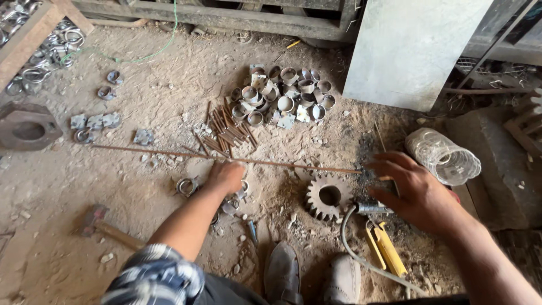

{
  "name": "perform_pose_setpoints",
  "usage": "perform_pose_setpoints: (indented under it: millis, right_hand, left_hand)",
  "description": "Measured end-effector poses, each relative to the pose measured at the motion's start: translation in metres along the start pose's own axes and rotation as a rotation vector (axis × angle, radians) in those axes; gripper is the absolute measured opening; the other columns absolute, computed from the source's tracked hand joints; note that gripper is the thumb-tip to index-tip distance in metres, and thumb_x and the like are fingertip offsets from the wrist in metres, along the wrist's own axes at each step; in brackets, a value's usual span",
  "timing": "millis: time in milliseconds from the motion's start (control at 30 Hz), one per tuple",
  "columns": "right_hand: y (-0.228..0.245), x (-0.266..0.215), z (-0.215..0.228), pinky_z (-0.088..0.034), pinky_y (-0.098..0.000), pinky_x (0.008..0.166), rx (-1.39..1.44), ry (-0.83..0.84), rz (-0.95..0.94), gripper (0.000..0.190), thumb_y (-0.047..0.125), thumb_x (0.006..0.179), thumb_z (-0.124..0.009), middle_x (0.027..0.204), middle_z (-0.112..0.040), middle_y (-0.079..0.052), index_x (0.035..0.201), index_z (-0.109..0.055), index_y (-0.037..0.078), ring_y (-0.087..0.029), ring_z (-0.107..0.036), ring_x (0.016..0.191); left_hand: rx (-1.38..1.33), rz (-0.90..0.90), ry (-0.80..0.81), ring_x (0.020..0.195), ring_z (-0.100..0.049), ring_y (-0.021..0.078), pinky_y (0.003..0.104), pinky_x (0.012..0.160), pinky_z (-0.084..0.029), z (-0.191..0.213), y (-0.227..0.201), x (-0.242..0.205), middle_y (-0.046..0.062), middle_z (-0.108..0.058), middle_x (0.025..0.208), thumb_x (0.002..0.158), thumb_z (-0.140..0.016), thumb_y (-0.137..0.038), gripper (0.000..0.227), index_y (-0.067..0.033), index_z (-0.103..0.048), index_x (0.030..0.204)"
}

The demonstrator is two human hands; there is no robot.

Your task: The person sits on the ground and uses a handheld welding torch to attach small metal rods to circular metal pieces. They repeatedly pick up a metal piece, position a rod, weld it in place, and then set the finished unit aside.

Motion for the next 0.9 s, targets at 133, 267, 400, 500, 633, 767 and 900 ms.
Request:
perform_pose_setpoints:
  millis: [133, 267, 400, 500, 633, 767, 900]
  right_hand:
    - [-0.01, -0.003, -0.003, -0.063, -0.042, 0.08, -0.006, 0.029, -0.198, 0.045, 0.032, 0.083, -0.076, 0.139, -0.06, -0.015, 0.122, -0.07, 0.011, -0.033, -0.071, 0.11]
    - [-0.02, 0.003, -0.01, -0.066, -0.0404, 0.071, 0.01, 0.124, -0.487, 0.048, 0.036, 0.082, -0.079, 0.144, -0.057, -0.012, 0.126, -0.071, 0.018, -0.03, -0.074, 0.101]
    - [-0.029, 0.01, -0.02, -0.065, -0.0425, 0.072, 0.027, 0.048, -0.372, 0.048, 0.029, 0.078, -0.075, 0.141, -0.058, -0.017, 0.124, -0.07, 0.014, -0.035, -0.071, 0.106]
    - [-0.037, 0.012, -0.03, -0.063, -0.0447, 0.08, 0.023, 0.055, -0.286, 0.043, 0.028, 0.08, -0.075, 0.14, -0.058, -0.018, 0.119, -0.068, 0.012, -0.037, -0.069, 0.113]
    - [-0.043, 0.017, -0.035, -0.063, -0.0446, 0.081, 0.047, 0.149, -0.441, 0.05, 0.032, 0.08, -0.079, 0.148, -0.055, -0.013, 0.126, -0.067, 0.018, -0.034, -0.07, 0.109]
    - [-0.042, 0.019, -0.032, -0.063, -0.0444, 0.084, 0.055, 0.191, -0.492, 0.051, 0.034, 0.081, -0.078, 0.151, -0.052, -0.012, 0.128, -0.066, 0.019, -0.032, -0.07, 0.11]
    - [-0.038, 0.019, -0.027, -0.06, -0.0481, 0.086, 0.021, 0.183, -0.466, 0.051, 0.035, 0.081, -0.079, 0.151, -0.05, -0.014, 0.128, -0.067, 0.018, -0.036, -0.064, 0.118]
  left_hand:
    - [-0.125, 0.068, -0.035, 0.108, -0.074, 0.0245, 0.047, 0.108, -0.049, 0.019, -0.01, 0.067, 0.009, -0.076, 0.122, 0.099, -0.059, -0.016, 0.019, -0.0118, -0.073, 0.112]
    - [-0.182, 0.014, -0.294, 0.121, -0.062, 0.0312, 0.048, 0.101, -0.05, 0.032, -0.015, 0.122, 0.012, -0.06, 0.139, 0.09, -0.062, -0.009, 0.023, -0.0095, -0.072, 0.111]
    - [-0.263, 0.08, -0.257, 0.124, -0.058, 0.0286, 0.043, 0.097, -0.052, 0.031, -0.021, 0.173, 0.009, -0.041, 0.157, 0.087, -0.062, 0.0, 0.02, -0.0052, -0.073, 0.102]
    - [-0.372, 0.147, -0.164, 0.119, -0.061, 0.0259, 0.039, 0.087, -0.06, 0.023, -0.022, 0.198, 0.007, -0.032, 0.164, 0.089, -0.057, 0.007, 0.02, -0.0022, -0.07, 0.102]
    - [-0.444, 0.204, -0.164, 0.105, -0.067, 0.0256, 0.037, 0.087, -0.055, 0.015, -0.017, 0.212, 0.014, -0.065, 0.134, 0.09, -0.067, -0.002, 0.023, -0.0036, -0.063, 0.113]
    - [-0.74, 0.152, -0.425, 0.087, -0.072, 0.0197, 0.034, 0.074, -0.059, 0.018, -0.012, 0.21, 0.01, -0.075, 0.108, 0.099, -0.066, -0.014, 0.012, -0.0126, -0.074, 0.107]
    - [-1.349, 0.269, -0.673, 0.08, -0.072, 0.0172, 0.033, 0.064, -0.06, 0.011, -0.015, 0.201, 0.002, -0.074, 0.102, 0.093, -0.069, -0.017, 0.016, -0.0175, -0.076, 0.108]
Point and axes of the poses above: each hand's wrist, its own x-axis towards the middle knuckle, its own z-axis out of the back of the hand, y = z × x, the point moved 1 cm from there along x, towards the middle knuckle
